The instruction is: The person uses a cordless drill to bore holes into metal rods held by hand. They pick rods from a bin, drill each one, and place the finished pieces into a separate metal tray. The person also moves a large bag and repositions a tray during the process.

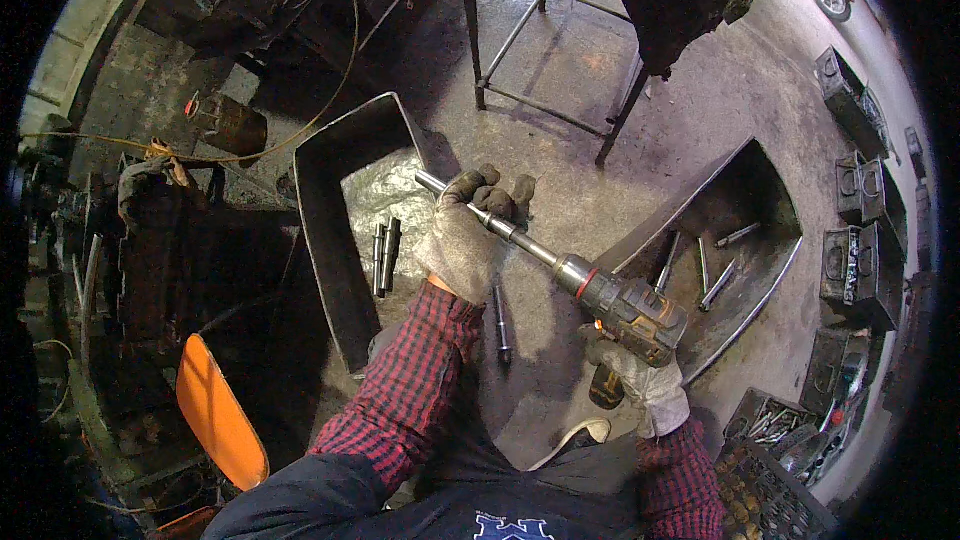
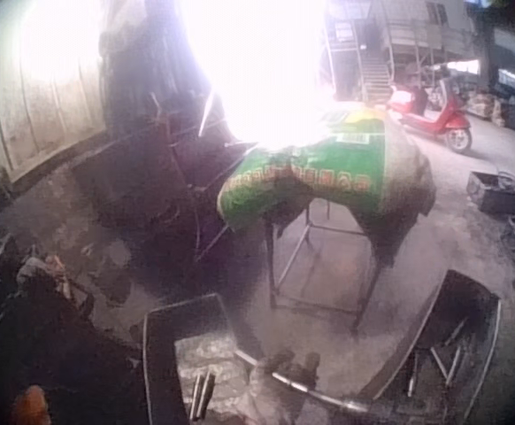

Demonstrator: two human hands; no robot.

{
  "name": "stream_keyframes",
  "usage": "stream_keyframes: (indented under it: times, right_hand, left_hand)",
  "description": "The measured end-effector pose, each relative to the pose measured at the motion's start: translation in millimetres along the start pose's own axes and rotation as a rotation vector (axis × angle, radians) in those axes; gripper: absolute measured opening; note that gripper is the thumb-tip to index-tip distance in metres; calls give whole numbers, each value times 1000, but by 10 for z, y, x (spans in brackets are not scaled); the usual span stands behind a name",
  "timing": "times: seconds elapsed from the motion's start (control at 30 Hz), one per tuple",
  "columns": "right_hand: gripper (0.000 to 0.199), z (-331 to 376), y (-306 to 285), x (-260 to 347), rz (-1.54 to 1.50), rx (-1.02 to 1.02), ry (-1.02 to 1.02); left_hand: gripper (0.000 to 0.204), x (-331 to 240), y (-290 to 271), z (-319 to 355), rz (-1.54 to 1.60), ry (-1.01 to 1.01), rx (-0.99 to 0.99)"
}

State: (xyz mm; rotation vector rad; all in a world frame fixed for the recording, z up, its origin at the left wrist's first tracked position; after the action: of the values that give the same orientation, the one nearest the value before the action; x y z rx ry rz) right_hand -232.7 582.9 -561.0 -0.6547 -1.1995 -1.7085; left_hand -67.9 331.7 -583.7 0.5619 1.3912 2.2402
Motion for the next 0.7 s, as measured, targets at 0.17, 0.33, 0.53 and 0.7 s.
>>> stream_keyframes:
  times: [0.17, 0.33, 0.53, 0.7]
  right_hand:
    - [56, -3, 31, -15, -160, -23, -18]
    - [56, 10, 63, 88, 53, -86, 38]
    - [55, 42, 91, 135, 21, -101, 3]
    - [55, 38, 65, 107, 29, -84, 0]
  left_hand:
    - [17, 1, 6, -3, -34, -16, 4]
    - [18, -20, 23, -16, -119, 39, 25]
    - [16, -21, 68, -6, -126, 92, 87]
    - [15, -31, 97, -10, -104, 120, 84]
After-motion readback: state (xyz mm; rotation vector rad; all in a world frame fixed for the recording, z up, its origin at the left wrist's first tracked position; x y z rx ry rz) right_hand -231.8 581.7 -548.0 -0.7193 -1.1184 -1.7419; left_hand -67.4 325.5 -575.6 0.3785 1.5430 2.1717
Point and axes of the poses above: each hand's wrist, its own z-axis away from the middle knuckle, its own y-axis out of the palm, x = y × z, the point moved 6 cm from there along -z, towards the middle knuckle, and after that the axes turned 15 degrees about x, right-handed, at the moved point
